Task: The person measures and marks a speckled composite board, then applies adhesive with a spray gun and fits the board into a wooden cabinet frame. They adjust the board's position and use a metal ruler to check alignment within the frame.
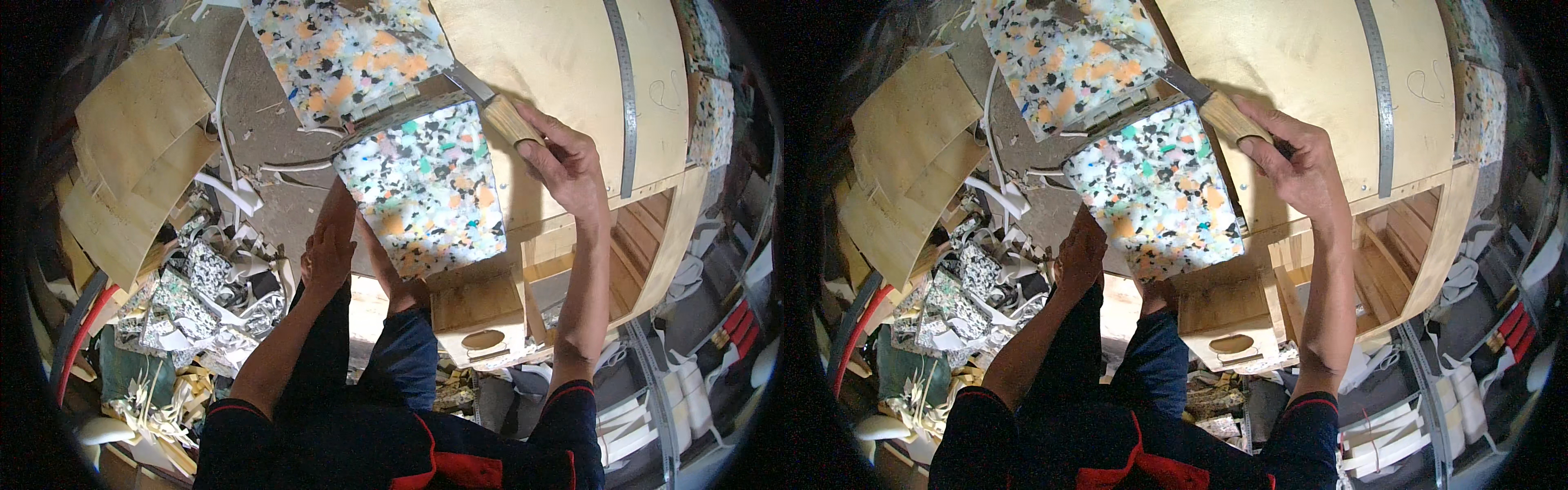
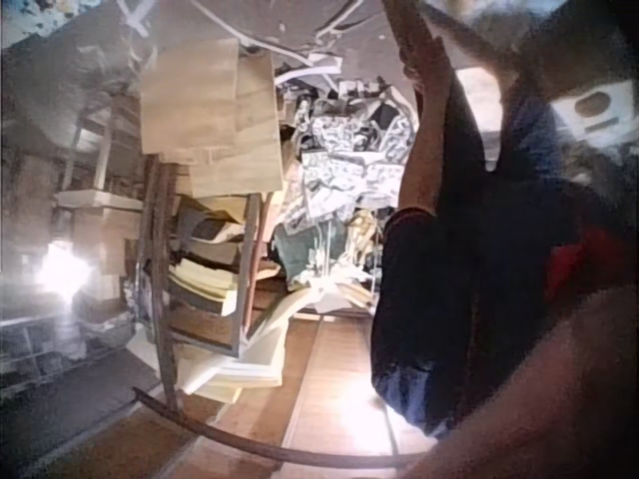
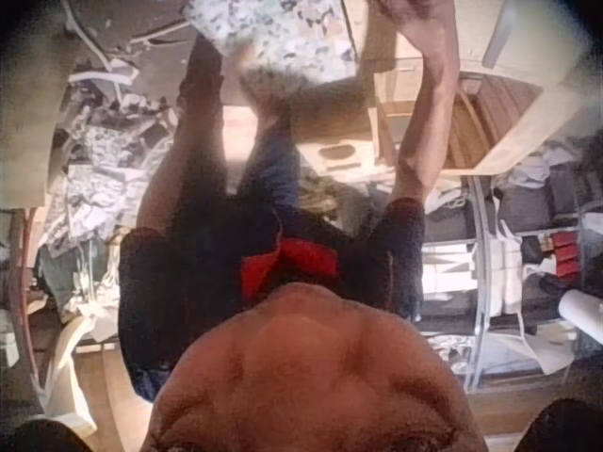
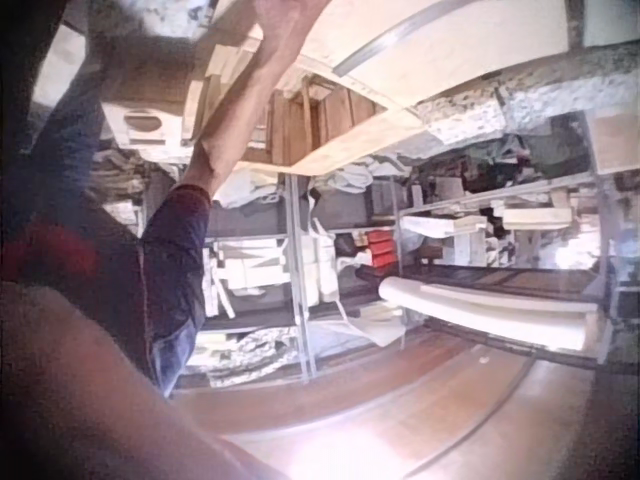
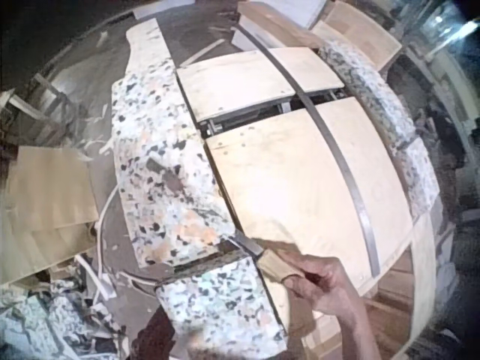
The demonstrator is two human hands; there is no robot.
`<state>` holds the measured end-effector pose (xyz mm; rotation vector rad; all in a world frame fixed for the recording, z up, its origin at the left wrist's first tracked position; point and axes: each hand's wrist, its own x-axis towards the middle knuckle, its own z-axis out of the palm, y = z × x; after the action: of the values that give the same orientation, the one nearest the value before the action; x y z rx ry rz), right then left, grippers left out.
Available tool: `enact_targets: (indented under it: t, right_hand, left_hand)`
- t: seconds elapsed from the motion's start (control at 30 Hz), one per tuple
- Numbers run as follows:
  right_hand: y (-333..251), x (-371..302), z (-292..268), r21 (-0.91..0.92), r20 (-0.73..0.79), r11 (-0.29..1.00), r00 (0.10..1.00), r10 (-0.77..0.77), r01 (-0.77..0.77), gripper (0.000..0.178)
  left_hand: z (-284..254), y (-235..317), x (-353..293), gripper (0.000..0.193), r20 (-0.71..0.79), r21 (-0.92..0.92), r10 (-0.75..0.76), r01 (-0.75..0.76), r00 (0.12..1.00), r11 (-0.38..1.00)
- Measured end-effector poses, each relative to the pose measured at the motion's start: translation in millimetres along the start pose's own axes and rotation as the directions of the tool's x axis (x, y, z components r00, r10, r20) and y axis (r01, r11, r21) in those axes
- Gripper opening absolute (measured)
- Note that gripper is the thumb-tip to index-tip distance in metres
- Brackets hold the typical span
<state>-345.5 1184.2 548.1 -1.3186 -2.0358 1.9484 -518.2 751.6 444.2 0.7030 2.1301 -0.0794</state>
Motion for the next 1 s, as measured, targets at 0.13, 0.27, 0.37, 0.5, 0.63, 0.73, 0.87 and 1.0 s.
enact_targets:
  t: [0.13, 0.27, 0.37, 0.5, 0.63, 0.73, 0.87, 1.0]
  right_hand:
    - [-5, -20, 0, 0.044, -0.032, 0.99, 0.99, 0.136, -0.135, 0.045]
    - [-8, -24, -1, 0.041, -0.007, 0.998, 0.999, 0.047, -0.046, 0.044]
    - [-4, -7, 1, 0.019, 0.003, 0.998, 0.999, 0.054, -0.054, 0.045]
    - [0, -11, 1, 0.011, 0.045, 0.999, 0.998, 0.046, -0.046, 0.045]
    - [-3, -33, 0, 0.057, -0.005, 0.988, 0.99, 0.142, -0.141, 0.045]
    - [-5, -18, 3, 0.119, -0.02, 0.991, 0.998, 0.06, -0.057, 0.045]
    - [-7, -2, 5, 0.057, 0.061, 0.998, 0.998, -0.035, 0.031, 0.046]
    - [-3, -35, 2, 0.006, 0.018, 0.973, 0.973, 0.23, -0.23, 0.046]
  left_hand:
    - [-6, 0, -2, 0.071, 0.017, -0.019, -0.004, 0.005, 1.0, 1.0]
    - [-15, 4, -8, 0.072, 0.045, -0.004, -0.038, 0.038, 0.998, 0.999]
    - [-22, 2, -7, 0.073, 0.067, 0.048, -0.042, 0.039, 0.997, 0.998]
    - [-26, -5, -3, 0.074, 0.071, 0.04, -0.02, 0.018, 0.997, 0.999]
    - [-30, -10, 0, 0.076, 0.11, 0.056, -0.057, 0.051, 0.992, 0.997]
    - [-34, -12, 3, 0.077, 0.128, 0.077, -0.069, 0.06, 0.989, 0.995]
    - [-41, -17, 6, 0.074, 0.118, 0.039, -0.041, 0.037, 0.992, 0.999]
    - [-42, -20, 8, 0.071, 0.082, -0.028, 0.006, -0.003, 0.997, 1.0]
